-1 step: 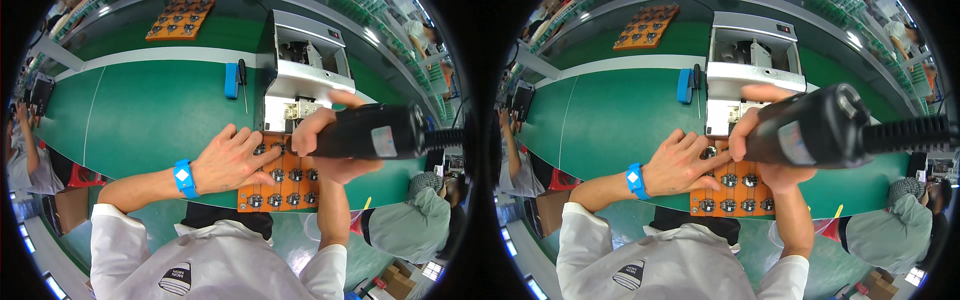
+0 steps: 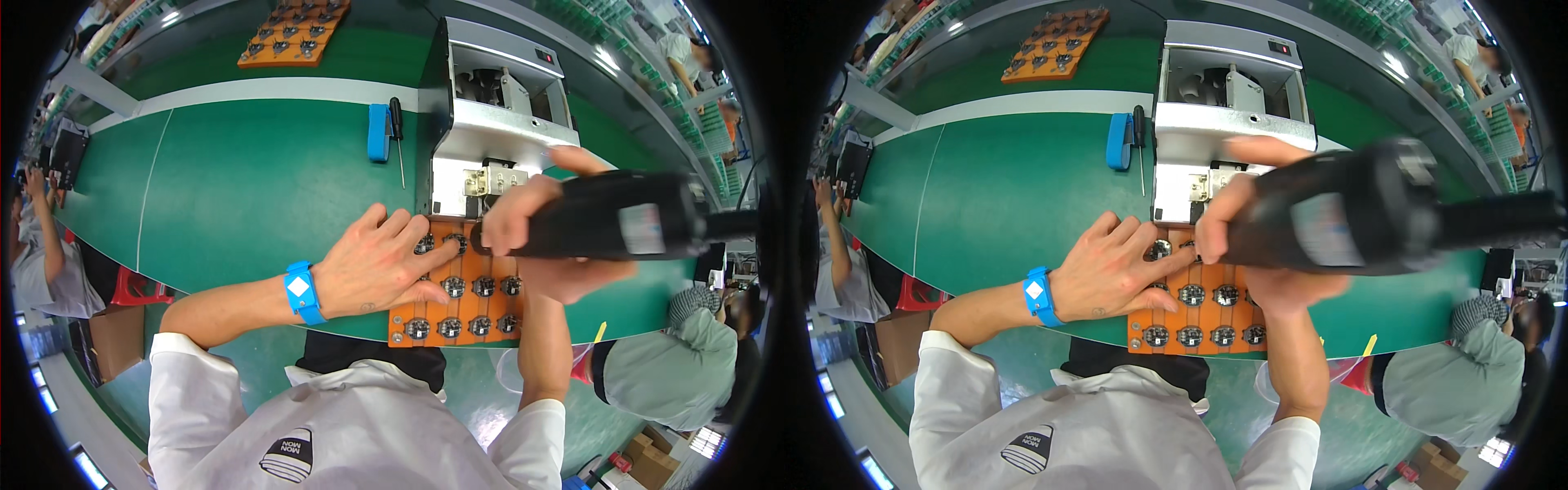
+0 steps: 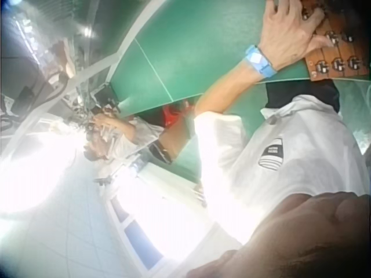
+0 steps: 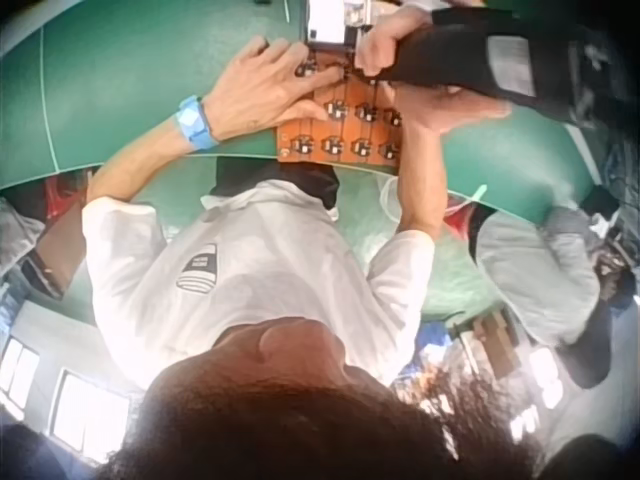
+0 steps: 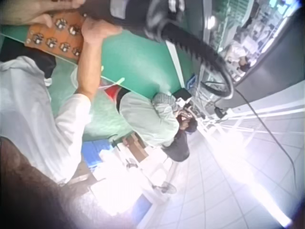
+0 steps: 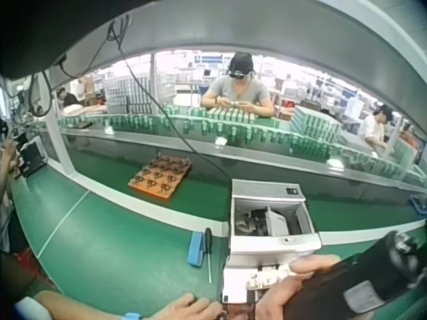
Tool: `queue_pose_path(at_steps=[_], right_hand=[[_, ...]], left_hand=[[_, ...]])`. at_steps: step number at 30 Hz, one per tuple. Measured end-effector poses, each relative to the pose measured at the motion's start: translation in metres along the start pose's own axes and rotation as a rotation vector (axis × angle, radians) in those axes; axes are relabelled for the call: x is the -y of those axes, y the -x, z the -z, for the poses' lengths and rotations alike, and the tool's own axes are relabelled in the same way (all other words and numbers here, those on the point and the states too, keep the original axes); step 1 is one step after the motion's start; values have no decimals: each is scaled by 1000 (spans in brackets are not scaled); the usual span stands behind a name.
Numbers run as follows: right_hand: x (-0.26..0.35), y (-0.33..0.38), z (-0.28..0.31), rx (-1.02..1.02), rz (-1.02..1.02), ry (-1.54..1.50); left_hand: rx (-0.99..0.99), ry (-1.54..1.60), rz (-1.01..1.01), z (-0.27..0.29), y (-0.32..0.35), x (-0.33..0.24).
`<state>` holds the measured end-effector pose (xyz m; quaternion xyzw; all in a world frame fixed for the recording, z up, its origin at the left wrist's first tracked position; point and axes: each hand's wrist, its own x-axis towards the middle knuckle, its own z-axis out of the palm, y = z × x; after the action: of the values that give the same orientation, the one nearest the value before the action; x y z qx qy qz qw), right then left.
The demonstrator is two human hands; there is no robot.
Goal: Use an electric screwdriver to drive screws into components on a printed circuit board array.
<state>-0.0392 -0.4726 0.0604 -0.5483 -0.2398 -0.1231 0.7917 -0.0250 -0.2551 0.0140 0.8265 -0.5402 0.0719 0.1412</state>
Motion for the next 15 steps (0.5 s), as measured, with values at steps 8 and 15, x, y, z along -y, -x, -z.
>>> queue_pose_path(at_steps=[8,15], right_hand=[[35,-14,-9,-190,350,50],[30,-16,-1,-103,246,18]], left_hand=[[4,21,-7,-1,1,3],[-13,21,-21,-1,1,4]])
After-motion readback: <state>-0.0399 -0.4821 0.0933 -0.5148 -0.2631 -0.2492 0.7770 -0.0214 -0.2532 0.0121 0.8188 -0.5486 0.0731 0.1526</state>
